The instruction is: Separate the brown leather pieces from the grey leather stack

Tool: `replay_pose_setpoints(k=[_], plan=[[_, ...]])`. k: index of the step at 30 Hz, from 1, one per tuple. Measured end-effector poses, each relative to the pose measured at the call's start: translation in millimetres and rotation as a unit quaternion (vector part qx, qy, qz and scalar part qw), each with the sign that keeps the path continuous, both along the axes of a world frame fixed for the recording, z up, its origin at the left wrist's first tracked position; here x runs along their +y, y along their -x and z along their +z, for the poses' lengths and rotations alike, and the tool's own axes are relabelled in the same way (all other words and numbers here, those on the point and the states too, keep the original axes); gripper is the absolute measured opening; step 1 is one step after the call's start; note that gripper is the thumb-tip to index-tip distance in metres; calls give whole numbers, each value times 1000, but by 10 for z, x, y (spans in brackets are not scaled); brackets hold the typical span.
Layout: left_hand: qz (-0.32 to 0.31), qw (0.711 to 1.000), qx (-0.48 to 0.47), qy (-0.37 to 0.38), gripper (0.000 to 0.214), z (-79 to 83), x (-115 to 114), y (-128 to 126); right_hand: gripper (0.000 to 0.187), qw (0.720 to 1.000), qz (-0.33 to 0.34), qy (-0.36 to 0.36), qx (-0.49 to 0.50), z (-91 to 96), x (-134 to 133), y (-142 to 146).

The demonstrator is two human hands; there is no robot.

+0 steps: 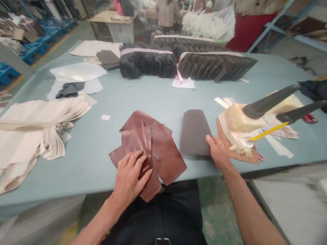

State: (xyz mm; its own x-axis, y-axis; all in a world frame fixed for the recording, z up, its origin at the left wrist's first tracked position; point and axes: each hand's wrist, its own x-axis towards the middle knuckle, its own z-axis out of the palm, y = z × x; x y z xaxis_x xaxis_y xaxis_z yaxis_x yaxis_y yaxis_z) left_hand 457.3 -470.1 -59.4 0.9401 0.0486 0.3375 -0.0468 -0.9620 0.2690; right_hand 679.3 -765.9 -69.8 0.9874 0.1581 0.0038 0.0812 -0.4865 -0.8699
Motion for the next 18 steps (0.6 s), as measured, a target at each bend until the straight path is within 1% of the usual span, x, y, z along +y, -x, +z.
replay_pose_setpoints(k=[3, 5, 6, 7, 8, 9, 11, 12, 13, 14, 15, 18], plan=[[13, 1000, 24, -7, 35, 41, 116, -127, 58, 1000, -12, 9, -4, 26, -9, 25], [20, 999, 27, 15, 25, 51, 208, -197, 55, 1000, -14, 16, -2, 46, -14, 37], [30, 998, 23, 41, 22, 52, 253, -226, 52, 1000, -14, 20, -1, 56, -16, 42], [52, 995, 17, 78, 20, 53, 299, -254, 50, 1000, -14, 24, 0, 67, -17, 47], [90, 988, 9, 123, 17, 55, 343, -281, 48, 999, -16, 28, -1, 78, -17, 50], [140, 975, -1, 172, 16, 62, 388, -311, 47, 999, -18, 33, -2, 90, -15, 53], [238, 934, -34, 264, 22, 98, 476, -381, 47, 999, -21, 46, -4, 118, -7, 53], [274, 914, -59, 294, 27, 130, 520, -418, 47, 998, -21, 53, -4, 134, -2, 51], [299, 900, -91, 305, 31, 172, 564, -455, 48, 998, -20, 59, -3, 152, 3, 49], [315, 893, -124, 296, 35, 222, 606, -486, 48, 998, -19, 66, -1, 172, 9, 47], [329, 891, -154, 272, 36, 275, 648, -508, 48, 997, -16, 71, 2, 194, 14, 46], [357, 898, -199, 163, 32, 411, 773, -503, 47, 997, -8, 80, 9, 268, 29, 51]])
